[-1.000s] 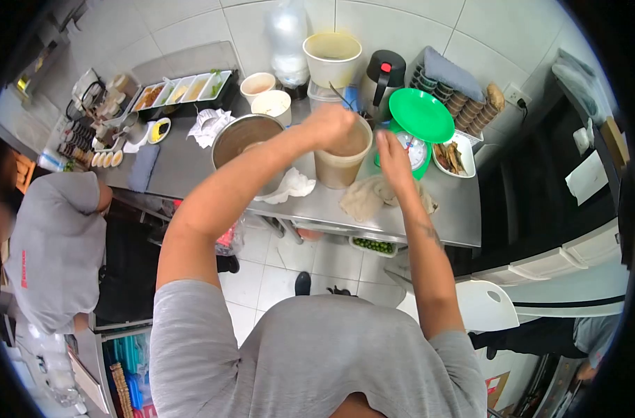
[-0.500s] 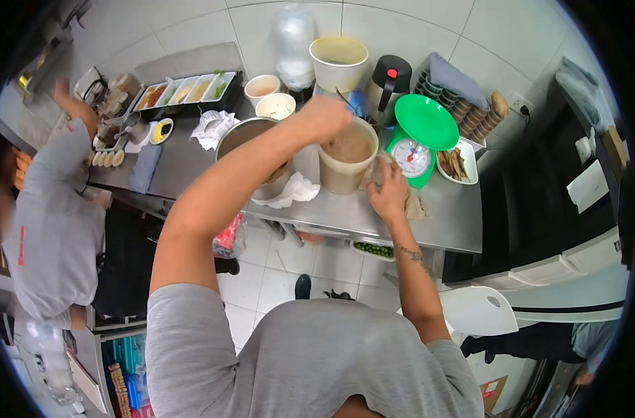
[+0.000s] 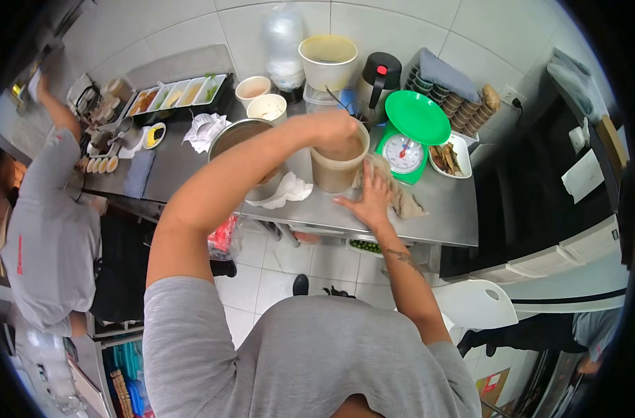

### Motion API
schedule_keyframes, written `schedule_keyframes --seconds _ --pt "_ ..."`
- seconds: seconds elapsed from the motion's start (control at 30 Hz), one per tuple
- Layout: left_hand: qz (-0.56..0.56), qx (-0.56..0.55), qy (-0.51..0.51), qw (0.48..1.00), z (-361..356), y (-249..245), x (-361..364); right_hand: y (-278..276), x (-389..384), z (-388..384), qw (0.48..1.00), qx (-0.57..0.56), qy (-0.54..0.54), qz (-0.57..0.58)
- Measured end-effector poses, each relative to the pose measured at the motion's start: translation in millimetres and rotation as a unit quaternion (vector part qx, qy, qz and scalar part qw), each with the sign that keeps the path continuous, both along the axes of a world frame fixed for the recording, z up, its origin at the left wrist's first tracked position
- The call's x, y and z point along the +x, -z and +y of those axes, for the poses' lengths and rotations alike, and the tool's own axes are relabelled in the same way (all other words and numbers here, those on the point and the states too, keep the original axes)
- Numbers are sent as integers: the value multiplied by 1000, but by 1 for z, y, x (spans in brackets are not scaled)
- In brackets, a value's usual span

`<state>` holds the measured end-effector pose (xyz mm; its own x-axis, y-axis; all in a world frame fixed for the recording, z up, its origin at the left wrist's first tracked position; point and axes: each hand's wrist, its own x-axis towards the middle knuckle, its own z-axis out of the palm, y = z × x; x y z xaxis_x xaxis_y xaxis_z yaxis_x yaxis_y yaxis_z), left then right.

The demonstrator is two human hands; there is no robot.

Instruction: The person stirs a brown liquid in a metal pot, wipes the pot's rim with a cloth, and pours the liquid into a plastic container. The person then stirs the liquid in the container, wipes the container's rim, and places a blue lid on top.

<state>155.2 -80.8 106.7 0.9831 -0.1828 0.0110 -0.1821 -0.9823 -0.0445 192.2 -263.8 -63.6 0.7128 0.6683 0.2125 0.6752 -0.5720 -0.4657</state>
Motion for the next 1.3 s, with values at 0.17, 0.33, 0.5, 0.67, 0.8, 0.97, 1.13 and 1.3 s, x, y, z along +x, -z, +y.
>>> schedule_keyframes --seconds 0.17,0.33,0.5,0.67,0.8,0.97,1.13,1.3 --pt "-40 -1 -9 999 5 4 9 10 -6 17 998 -8 38 -44" --pt "56 91 -16 994 -2 -22 -5 15 -4 18 997 17 37 -70" --pt "-85 -88 -1 993 5 15 8 11 -6 19 998 2 34 -53" --pt "70 81 -66 992 12 -24 -1 16 -6 17 998 21 29 -57" --pt "-57 -8 -12 998 -3 1 1 11 -6 19 998 -1 35 -57" --pt "64 98 -70 991 9 -26 -2 16 -6 17 997 15 32 -62" --pt "8 5 -16 1000 -4 -1 2 12 -6 18 997 5 38 -66" --pt "-31 53 -92 994 15 -10 1 13 -8 16 997 17 35 -62"
